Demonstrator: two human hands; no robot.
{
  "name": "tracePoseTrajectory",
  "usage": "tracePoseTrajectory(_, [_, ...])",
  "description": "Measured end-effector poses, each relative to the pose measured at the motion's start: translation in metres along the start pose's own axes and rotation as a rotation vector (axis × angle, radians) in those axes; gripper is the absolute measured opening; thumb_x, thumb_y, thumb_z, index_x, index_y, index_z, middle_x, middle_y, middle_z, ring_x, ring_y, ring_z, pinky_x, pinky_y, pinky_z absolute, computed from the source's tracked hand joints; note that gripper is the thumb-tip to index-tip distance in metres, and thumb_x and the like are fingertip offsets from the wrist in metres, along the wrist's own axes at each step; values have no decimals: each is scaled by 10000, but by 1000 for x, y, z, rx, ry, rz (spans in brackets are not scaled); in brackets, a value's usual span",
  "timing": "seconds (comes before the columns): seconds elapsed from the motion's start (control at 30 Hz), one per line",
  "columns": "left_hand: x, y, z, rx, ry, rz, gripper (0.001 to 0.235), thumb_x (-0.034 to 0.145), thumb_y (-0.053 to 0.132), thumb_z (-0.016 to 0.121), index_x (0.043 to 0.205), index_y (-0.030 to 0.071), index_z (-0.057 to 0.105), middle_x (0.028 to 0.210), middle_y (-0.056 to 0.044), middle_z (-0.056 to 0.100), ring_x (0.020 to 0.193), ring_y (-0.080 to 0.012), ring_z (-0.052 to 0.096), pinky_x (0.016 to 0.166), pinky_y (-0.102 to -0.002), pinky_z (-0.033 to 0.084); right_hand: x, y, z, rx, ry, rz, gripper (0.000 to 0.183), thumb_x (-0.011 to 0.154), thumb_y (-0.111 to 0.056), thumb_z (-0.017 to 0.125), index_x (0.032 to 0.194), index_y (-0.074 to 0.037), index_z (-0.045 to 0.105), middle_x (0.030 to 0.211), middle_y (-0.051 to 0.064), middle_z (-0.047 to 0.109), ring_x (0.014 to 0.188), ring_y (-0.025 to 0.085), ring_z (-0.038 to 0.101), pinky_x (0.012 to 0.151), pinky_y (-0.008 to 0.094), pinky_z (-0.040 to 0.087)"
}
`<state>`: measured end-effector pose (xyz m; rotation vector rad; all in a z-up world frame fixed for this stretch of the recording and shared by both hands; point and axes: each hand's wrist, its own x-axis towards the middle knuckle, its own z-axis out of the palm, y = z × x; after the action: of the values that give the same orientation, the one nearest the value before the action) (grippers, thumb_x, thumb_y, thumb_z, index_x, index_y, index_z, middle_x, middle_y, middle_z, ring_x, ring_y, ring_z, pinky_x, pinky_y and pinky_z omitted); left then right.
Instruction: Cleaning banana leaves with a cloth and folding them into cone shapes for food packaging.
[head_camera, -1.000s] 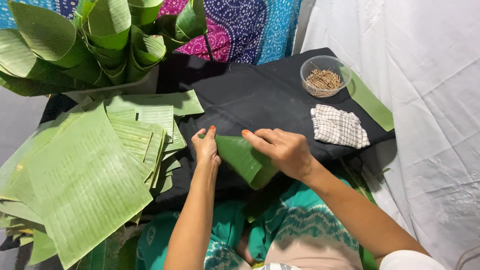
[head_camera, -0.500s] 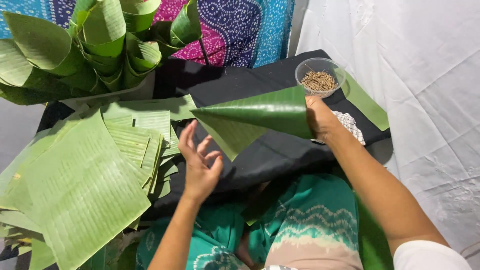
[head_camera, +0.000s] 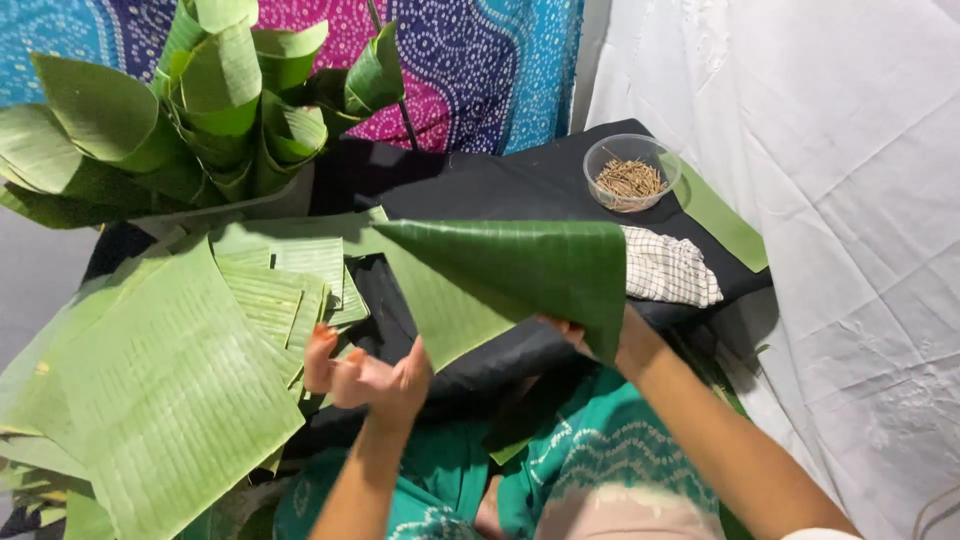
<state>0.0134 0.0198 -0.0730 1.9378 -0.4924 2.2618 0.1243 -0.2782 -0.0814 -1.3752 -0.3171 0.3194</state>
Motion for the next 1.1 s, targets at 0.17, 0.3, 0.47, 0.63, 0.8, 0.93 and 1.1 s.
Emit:
tracePoseTrajectory(0.17, [-32,35,-4,2,-346,-182,313,905,367,652,785,136,478,976,-95,417,800,-340,462,799,-529,310,-19,23,9,92,-7,67,125,908,8,627,936,27,747,729,262,696,564,414,682,463,522,557])
tracePoseTrajectory(0.3, [-54,9,16,84,-341,199,448,916,226,686,1351,270,587,1549,-140,458,1440,-389,430,1086,-631,298,-29,36,18,172,-14,120,143,933,-12,628,957,63,748,732,311,691,553,473,686,419,577,560])
tracePoseTrajectory(0.47, [18,3,37,58,-394,253,486,982,137,664,1440,230,529,1277,-107,675,1155,-275,668,1078,-524,362,-34,10,31,109,-2,65,92,872,32,666,880,56,755,660,236,675,504,368,660,415,489,556])
tracePoseTrajectory(0.63, [64,2,34,-171,-649,117,594,779,-55,562,1355,83,608,874,-45,592,702,-235,606,649,-354,482,-32,-23,16,-205,-5,-73,123,819,60,756,726,-19,739,583,41,688,487,127,594,476,294,545])
tracePoseTrajectory(0.8, [56,1,30,-183,-614,57,572,737,8,595,1283,163,664,864,16,595,653,-188,607,608,-319,486,-42,-89,33,-623,-126,-195,157,870,-121,780,1024,-98,763,842,26,792,812,178,676,855,445,589])
tracePoseTrajectory(0.93, [37,-7,27,-81,-441,150,297,922,56,675,1200,148,721,847,-50,645,581,-231,560,548,-348,451,-41,-96,32,-396,-176,7,657,725,80,745,1356,-49,620,980,158,781,880,306,723,894,496,600])
tracePoseTrajectory(1.1, [33,3,20,-270,-615,-1,453,870,44,604,1299,174,671,874,-6,623,582,-217,590,584,-327,505,-44,-126,37,-1194,94,-487,810,667,102,731,1423,-143,574,861,247,744,808,447,741,717,537,581])
